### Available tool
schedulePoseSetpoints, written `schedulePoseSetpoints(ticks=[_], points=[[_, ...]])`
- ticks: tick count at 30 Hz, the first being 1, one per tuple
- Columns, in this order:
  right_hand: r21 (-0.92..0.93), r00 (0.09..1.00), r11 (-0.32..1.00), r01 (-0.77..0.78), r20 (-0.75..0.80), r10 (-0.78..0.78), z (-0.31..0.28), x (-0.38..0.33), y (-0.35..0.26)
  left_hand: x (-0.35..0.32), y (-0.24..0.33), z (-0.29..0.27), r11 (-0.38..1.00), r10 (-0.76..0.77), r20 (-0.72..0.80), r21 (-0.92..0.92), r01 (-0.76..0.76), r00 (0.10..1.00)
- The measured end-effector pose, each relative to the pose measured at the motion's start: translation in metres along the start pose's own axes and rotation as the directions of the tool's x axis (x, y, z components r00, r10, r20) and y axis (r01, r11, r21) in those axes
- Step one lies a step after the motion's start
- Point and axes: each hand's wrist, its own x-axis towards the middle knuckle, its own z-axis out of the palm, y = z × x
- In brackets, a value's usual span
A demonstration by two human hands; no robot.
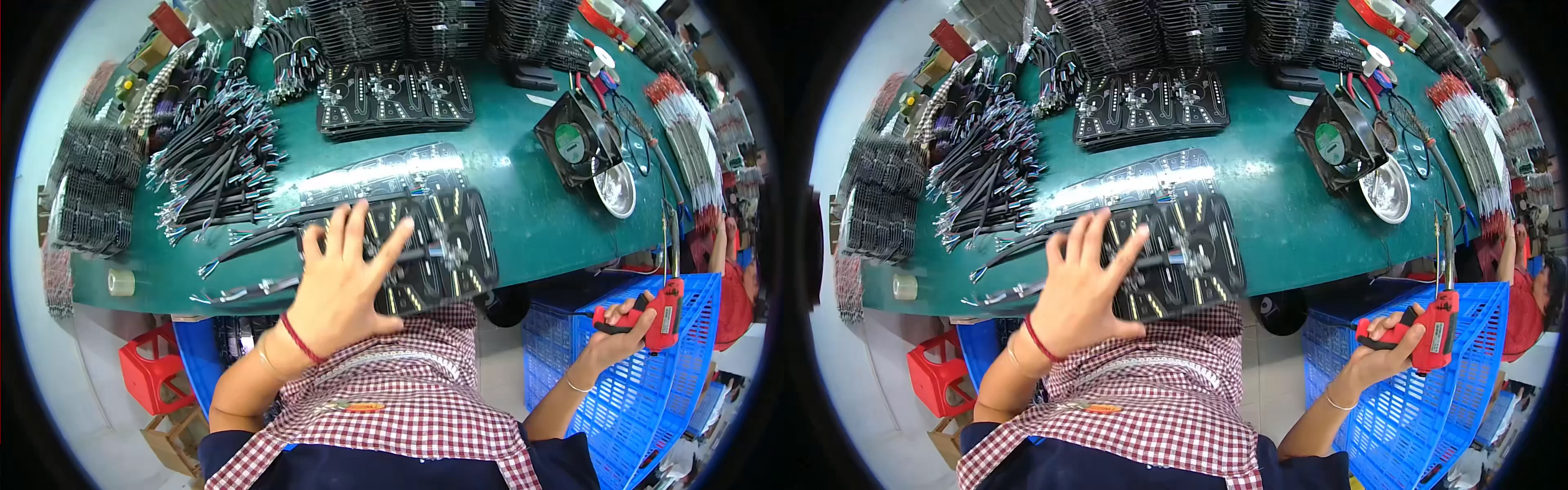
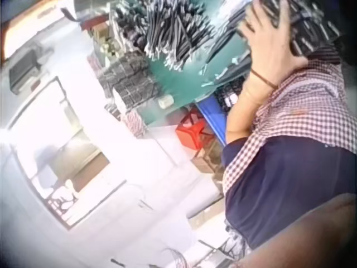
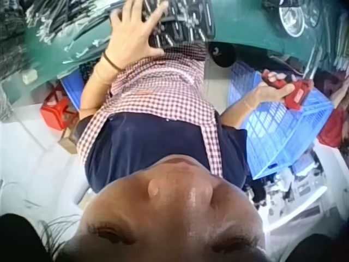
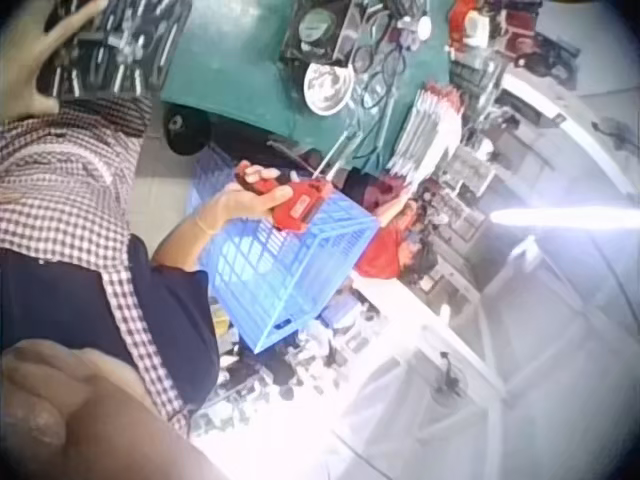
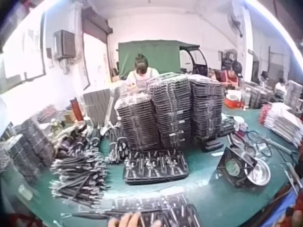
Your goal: The person places a circuit board into a bin, picks up a new circuit board panel and wires from the table, and solders the wires onto the circuit board using a soldering iron.
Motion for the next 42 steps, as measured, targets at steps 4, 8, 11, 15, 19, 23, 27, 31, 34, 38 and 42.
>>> schedulePoseSetpoints(ticks=[4,8,11,15,19,23,27,31,34,38,42], points=[[-0.004,1.000,1.000,0.005,-0.006,-0.005,0.007,0.008,0.001,0.040,-0.037,0.012,0.996,-0.002,-0.102,0.090,0.012,0.995],[0.004,1.000,1.000,0.001,-0.017,-0.001,0.000,-0.004,-0.007,0.056,-0.075,0.017,1.000,0.017,-0.114,0.014,-0.015,0.993],[0.027,1.000,1.000,-0.002,0.002,0.002,-0.005,-0.005,-0.007,0.072,-0.104,0.010,0.999,-0.034,0.064,-0.007,0.035,0.997],[0.022,1.000,1.000,-0.005,-0.004,0.005,-0.005,-0.010,-0.010,0.093,-0.097,-0.007,0.996,-0.073,0.268,0.073,0.056,0.961],[0.032,0.999,0.999,-0.001,-0.049,0.003,-0.001,-0.014,-0.016,0.086,-0.092,-0.016,1.000,-0.023,0.234,0.021,0.018,0.972],[0.004,0.997,1.000,0.026,-0.079,-0.026,0.000,-0.015,-0.017,0.048,-0.053,-0.030,0.986,0.069,-0.198,-0.133,-0.097,0.978],[0.082,1.000,0.997,0.000,-0.022,0.002,0.013,-0.010,-0.013,0.018,-0.018,-0.052,0.981,0.055,-0.083,-0.182,-0.070,0.995],[0.160,0.999,0.987,-0.024,0.034,0.019,0.028,-0.008,-0.014,-0.017,-0.002,-0.048,0.980,0.178,-0.247,-0.048,-0.195,0.953],[0.216,0.999,0.976,-0.035,0.029,0.030,0.021,-0.001,-0.021,-0.067,-0.022,-0.094,0.997,0.033,-0.247,-0.058,-0.048,0.969],[0.067,0.986,0.996,0.051,-0.162,-0.039,0.023,-0.015,-0.024,-0.206,-0.104,-0.141,0.869,-0.400,-0.471,-0.467,0.162,0.786],[0.003,0.994,0.997,0.083,-0.065,-0.083,0.047,-0.035,-0.039,-0.418,-0.152,-0.084,0.493,-0.849,-0.395,-0.831,0.258,0.351]])
